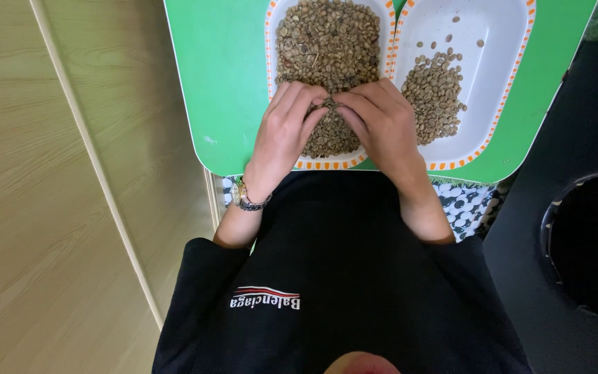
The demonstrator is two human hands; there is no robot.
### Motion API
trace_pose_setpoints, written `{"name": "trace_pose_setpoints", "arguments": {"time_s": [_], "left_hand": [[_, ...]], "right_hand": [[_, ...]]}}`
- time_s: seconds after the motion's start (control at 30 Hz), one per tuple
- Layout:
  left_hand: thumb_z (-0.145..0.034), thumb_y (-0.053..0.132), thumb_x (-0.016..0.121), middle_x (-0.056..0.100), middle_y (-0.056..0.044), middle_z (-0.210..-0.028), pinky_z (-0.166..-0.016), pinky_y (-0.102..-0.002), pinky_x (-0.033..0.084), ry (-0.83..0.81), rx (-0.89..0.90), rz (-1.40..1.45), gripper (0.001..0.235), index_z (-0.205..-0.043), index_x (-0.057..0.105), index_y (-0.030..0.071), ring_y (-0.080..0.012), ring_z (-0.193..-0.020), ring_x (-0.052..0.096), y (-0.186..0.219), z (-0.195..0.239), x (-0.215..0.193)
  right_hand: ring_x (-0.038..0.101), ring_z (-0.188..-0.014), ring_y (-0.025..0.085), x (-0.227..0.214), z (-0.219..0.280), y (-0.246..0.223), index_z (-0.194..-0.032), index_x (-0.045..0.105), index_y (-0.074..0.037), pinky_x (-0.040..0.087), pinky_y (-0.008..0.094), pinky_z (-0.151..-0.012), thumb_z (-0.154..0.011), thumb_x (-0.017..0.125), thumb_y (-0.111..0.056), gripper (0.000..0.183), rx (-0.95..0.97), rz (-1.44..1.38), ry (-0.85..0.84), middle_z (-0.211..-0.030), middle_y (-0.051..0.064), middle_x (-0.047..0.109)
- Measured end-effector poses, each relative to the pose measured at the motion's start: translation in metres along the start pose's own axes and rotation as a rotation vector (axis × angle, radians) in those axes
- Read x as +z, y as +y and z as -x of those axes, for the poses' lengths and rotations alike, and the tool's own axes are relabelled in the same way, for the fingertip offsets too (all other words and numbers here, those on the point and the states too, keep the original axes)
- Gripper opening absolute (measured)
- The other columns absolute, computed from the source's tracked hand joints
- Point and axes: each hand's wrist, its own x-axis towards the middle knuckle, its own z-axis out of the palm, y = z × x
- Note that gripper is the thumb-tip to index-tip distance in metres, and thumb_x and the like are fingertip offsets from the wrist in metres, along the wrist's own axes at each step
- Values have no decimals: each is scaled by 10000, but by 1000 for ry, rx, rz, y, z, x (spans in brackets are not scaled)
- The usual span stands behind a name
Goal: The person sorts green coffee beans by hand, picking out unwanted items and transferring them between two white trays placed on a green cutting board. The person uses both hands to sift through the beans and separate them.
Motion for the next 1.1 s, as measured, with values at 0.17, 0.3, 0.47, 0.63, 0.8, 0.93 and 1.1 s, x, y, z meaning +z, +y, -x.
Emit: {"name": "trace_pose_setpoints", "arguments": {"time_s": [0.17,0.3,0.47,0.63,0.8,0.93,1.1], "left_hand": [[-969,40,740,536,-39,-912,-763,-341,483,-36,60,-150,136,-1083,665,39,-234,-872,552,5,-7,-2],[-982,50,715,482,-41,-908,-692,-345,430,-68,70,-261,94,-1049,651,34,-235,-837,494,4,-8,2],[-991,42,689,447,-34,-909,-662,-341,398,-74,64,-300,59,-1031,646,36,-221,-815,462,7,-10,3],[-1003,33,660,390,-23,-894,-650,-347,393,-82,99,-313,47,-1004,614,43,-238,-788,452,13,-15,-1],[-1067,123,588,415,-46,-888,-691,-360,455,-102,114,-289,95,-998,598,58,-264,-776,481,21,-17,-5],[-1068,132,614,428,-32,-900,-679,-351,458,-112,120,-256,81,-1013,610,72,-234,-752,470,33,-21,1],[-1058,192,617,456,-28,-825,-646,-359,484,-123,240,-233,126,-988,639,89,-250,-749,538,45,-26,30]], "right_hand": [[632,-869,320,-3,0,-2,-1096,753,18,587,447,-760,-1019,720,32,85,-4,8,4,-966,158,682],[629,-863,307,-3,4,2,-1111,759,-4,582,433,-759,-1017,709,33,113,-18,-3,-4,-970,133,682],[646,-877,320,-13,8,-3,-1118,762,29,580,433,-773,-1023,688,72,128,-6,2,15,-978,154,688],[658,-855,356,-29,16,-4,-1135,770,61,579,462,-760,-1028,665,120,161,6,9,94,-973,170,692],[652,-877,317,-48,40,19,-1109,788,15,572,440,-796,-1022,737,85,123,61,73,157,-984,122,697],[650,-880,322,-64,56,31,-1075,782,33,563,441,-785,-1023,770,78,70,110,92,196,-985,133,702],[615,-824,316,-75,74,46,-1015,766,12,541,440,-743,-979,872,56,120,150,106,284,-906,103,682]]}}
